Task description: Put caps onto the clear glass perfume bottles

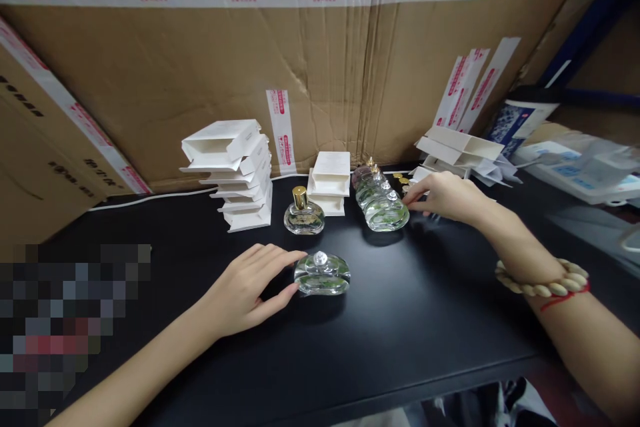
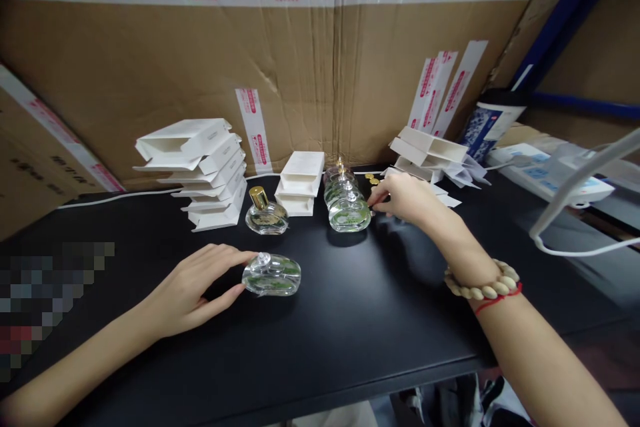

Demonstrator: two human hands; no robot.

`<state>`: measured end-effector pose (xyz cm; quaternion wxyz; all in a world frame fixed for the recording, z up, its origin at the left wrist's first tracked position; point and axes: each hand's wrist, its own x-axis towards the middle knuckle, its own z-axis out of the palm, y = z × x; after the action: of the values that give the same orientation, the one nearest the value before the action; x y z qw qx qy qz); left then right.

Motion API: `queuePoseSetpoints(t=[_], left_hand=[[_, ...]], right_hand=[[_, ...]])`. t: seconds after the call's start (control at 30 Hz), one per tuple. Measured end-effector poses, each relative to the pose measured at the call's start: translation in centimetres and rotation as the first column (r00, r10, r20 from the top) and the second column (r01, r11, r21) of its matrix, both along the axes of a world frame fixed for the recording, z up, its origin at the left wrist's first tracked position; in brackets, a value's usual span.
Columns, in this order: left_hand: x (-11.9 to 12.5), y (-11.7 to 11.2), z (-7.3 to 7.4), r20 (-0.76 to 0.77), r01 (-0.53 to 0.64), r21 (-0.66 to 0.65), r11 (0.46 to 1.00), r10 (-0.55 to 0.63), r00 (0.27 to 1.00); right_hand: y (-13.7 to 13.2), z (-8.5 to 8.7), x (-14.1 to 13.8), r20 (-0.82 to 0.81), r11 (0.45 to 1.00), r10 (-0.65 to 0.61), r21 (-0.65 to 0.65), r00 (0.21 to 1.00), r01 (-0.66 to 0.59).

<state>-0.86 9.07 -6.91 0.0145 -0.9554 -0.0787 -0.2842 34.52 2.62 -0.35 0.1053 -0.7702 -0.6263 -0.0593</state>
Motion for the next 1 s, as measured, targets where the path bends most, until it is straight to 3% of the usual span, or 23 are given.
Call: queuePoseSetpoints(t=[0.1, 0.2, 0.43, 0.53, 0.6, 0.67, 0.7, 0.77, 0.9, 1.0], left_hand=[[0.0, 0.1, -0.1, 0.009, 0.010, -0.003, 1.000, -0.010, 1.000], [0.0, 0.0, 0.0, 0.020, 0.011, 0.005, 1.000, -0.011, 1.000], [0.2, -0.1, 0.1, 0.029, -0.003, 0.030, 1.000, 0.002, 1.000], [0.1, -0.2, 0.3, 0.028, -0.004, 0.042, 0.999, 0.002, 1.000], [0.1, -0.3, 0.5, 0.030, -0.005, 0.063, 0.998, 0.003, 1.000], [0.2, -0.4, 0.6, 0.036, -0.009, 0.073, 0.997, 0.006, 0.999], [0.2, -0.5, 0.6, 0.038, -0.010, 0.069, 0.998, 0.008, 0.999], [0.4, -0.5, 0.5, 0.054, -0.004, 0.048, 0.999, 0.002, 0.999], [0.6, -0.5, 0.1, 0.118, 0.036, 0.009, 0.999, -0.037, 0.992], [0.7, -0.6, -0.1, 0.143, 0.050, 0.039, 0.998, -0.055, 0.988]], right_hand=[[0.0, -0.1, 0.0, 0.024, 0.996, 0.070, -0.052, 0.997, -0.068], [0.2, -0.3, -0.4, 0.083, 0.993, 0.036, -0.111, 0.996, -0.026], [0.1, -0.7, -0.8, 0.160, 0.998, -0.027, -0.053, 0.987, 0.036], [-0.1, -0.4, -0.7, 0.168, 0.986, -0.151, 0.091, 0.974, 0.137], [-0.2, -0.2, -1.0, 0.132, 0.939, -0.207, 0.306, 0.969, 0.159], [-0.1, -0.1, -1.8, 0.061, 0.827, -0.091, 0.561, 0.994, 0.041], [-0.1, -0.1, -2.4, 0.039, 0.740, 0.037, 0.671, 0.999, -0.054], [-0.1, -0.5, -3.9, 0.047, 0.595, 0.306, 0.771, 0.951, -0.230], [-0.6, -2.1, -7.8, -0.038, 0.543, 0.636, 0.731, 0.771, -0.413], [-1.0, -3.4, -10.1, -0.275, 0.546, 0.804, 0.691, 0.527, -0.473]])
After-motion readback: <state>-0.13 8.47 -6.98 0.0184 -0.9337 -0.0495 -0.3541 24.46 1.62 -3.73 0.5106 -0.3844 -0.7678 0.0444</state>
